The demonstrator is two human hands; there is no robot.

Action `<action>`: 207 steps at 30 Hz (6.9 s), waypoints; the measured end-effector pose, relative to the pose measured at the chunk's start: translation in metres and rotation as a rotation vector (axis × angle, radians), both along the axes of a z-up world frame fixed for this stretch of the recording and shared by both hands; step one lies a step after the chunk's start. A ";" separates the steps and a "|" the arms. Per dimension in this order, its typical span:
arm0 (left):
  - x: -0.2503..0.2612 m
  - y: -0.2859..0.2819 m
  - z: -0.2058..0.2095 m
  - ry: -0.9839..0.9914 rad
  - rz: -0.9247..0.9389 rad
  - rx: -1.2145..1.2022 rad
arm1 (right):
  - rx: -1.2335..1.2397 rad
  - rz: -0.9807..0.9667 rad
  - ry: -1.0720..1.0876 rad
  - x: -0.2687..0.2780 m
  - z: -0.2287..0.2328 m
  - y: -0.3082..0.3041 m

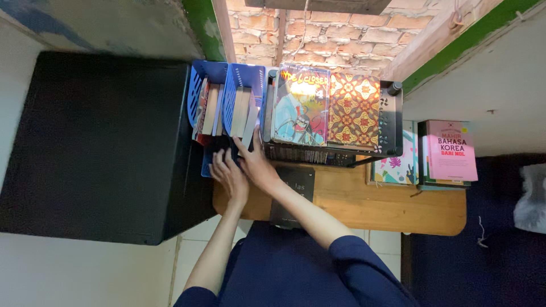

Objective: The person sorts several books and notebooks on a wooden desk by picking them up by hand and placing them into blue plastic organizers or arranging them into stacks.

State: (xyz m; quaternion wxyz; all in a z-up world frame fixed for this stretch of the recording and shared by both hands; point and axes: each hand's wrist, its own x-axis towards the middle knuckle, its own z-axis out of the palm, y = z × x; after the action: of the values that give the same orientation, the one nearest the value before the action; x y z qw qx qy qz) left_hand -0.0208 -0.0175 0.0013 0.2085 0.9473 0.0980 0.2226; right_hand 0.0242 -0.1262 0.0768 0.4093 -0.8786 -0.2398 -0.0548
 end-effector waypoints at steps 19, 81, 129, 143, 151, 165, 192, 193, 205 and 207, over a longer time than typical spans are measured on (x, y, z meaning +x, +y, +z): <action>0.036 0.004 -0.011 0.024 -0.145 0.134 | 0.030 -0.030 0.181 0.017 -0.012 0.002; 0.023 0.009 0.010 0.031 -0.114 0.096 | 0.132 0.069 0.370 -0.019 0.021 -0.021; -0.155 -0.078 -0.089 0.886 -0.703 0.252 | -0.708 -0.018 0.318 -0.215 -0.163 -0.174; -0.152 -0.072 -0.129 0.472 -0.523 -0.382 | -1.053 0.064 0.017 -0.217 -0.197 -0.157; -0.125 -0.078 -0.137 0.257 -0.177 -0.787 | -0.471 0.098 0.297 -0.222 -0.160 -0.188; -0.068 -0.112 -0.142 0.880 -0.220 -1.486 | -0.076 -0.054 0.535 -0.248 -0.149 -0.213; -0.119 0.035 0.156 0.579 -0.395 -1.197 | 0.984 0.067 1.162 -0.139 -0.044 -0.129; -0.118 0.043 0.167 0.578 -0.393 -1.195 | 1.037 0.108 1.165 -0.130 -0.042 -0.123; -0.088 0.080 0.256 -0.137 -0.137 -1.007 | 0.551 0.048 0.888 -0.010 -0.078 -0.027; -0.070 0.073 0.253 -0.216 -0.134 -0.991 | 0.601 0.011 0.930 -0.001 -0.078 -0.016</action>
State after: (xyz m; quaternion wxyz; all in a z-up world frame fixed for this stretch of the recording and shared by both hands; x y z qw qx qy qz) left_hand -0.0906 0.0559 0.2547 0.6554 0.7105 0.1085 0.2320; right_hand 0.0233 -0.1425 -0.0015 0.7051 -0.6535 -0.0119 0.2750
